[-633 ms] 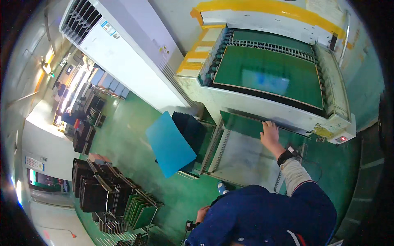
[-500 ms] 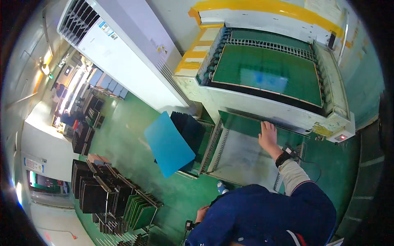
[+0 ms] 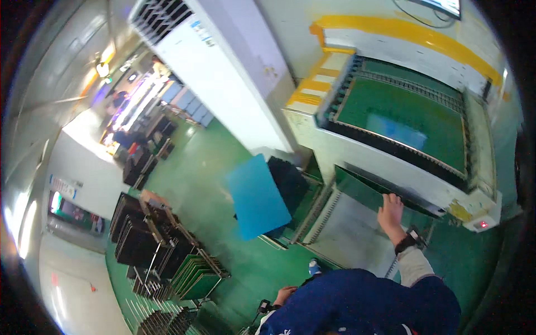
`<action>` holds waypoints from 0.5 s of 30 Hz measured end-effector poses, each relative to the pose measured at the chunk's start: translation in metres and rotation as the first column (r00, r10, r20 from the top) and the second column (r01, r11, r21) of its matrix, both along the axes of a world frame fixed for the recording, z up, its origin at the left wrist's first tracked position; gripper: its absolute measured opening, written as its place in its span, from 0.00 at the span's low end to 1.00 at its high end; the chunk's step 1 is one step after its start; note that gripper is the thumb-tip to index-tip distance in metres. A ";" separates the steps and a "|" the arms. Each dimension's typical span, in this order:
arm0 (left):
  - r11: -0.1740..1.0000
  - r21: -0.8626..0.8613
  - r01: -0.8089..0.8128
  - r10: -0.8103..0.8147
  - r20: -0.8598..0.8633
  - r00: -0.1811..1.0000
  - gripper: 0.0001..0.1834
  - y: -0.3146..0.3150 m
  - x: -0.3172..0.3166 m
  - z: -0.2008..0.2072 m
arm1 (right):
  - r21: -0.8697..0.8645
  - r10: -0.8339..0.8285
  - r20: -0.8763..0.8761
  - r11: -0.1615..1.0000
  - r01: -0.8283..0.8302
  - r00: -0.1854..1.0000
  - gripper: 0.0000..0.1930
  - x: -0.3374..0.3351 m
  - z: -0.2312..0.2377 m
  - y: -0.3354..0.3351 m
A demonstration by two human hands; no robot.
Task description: Feeding panels into a processing machine and organizing them on specialized metal racks.
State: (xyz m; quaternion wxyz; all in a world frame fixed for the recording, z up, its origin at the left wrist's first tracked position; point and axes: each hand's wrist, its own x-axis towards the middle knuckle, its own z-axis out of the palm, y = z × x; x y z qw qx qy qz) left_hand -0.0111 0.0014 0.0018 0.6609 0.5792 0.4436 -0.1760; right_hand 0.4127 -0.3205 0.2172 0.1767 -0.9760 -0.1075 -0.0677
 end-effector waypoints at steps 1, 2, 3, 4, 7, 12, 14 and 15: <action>0.999 0.012 -0.031 0.031 0.014 0.999 0.13 -0.002 -0.005 -0.009 | 0.011 -0.002 0.044 1.000 0.001 0.999 0.24 0.002 -0.003 -0.002; 0.976 0.167 0.141 -0.161 0.111 0.981 0.14 -0.003 -0.009 -0.013 | 0.025 -0.001 0.088 1.000 -0.001 0.996 0.22 0.006 -0.008 -0.004; 0.897 0.335 0.288 -0.358 0.168 0.919 0.14 -0.003 -0.008 -0.015 | -0.011 -0.017 0.070 1.000 0.018 0.997 0.22 0.012 -0.015 -0.005; 0.902 0.347 0.255 -0.332 0.181 0.926 0.14 -0.003 -0.001 -0.010 | -0.054 -0.038 0.053 0.998 0.041 0.998 0.21 0.018 -0.024 -0.008; 0.969 0.170 0.180 -0.172 -0.061 0.983 0.16 -0.007 0.011 0.007 | -0.074 -0.068 0.032 0.995 0.070 0.997 0.20 0.031 -0.040 -0.011; 0.979 0.163 0.126 -0.093 -0.198 0.976 0.17 -0.012 0.012 0.011 | -0.020 -0.098 -0.064 0.995 0.097 0.993 0.18 0.037 -0.069 -0.012; 0.968 0.199 0.151 -0.121 -0.154 0.981 0.17 -0.011 0.013 0.009 | -0.078 -0.098 -0.090 0.993 0.091 0.991 0.17 0.043 -0.095 -0.019; 0.953 0.233 0.194 -0.167 -0.131 0.977 0.17 -0.012 0.009 0.005 | -0.140 -0.120 -0.134 0.985 0.101 0.984 0.16 0.045 -0.100 -0.021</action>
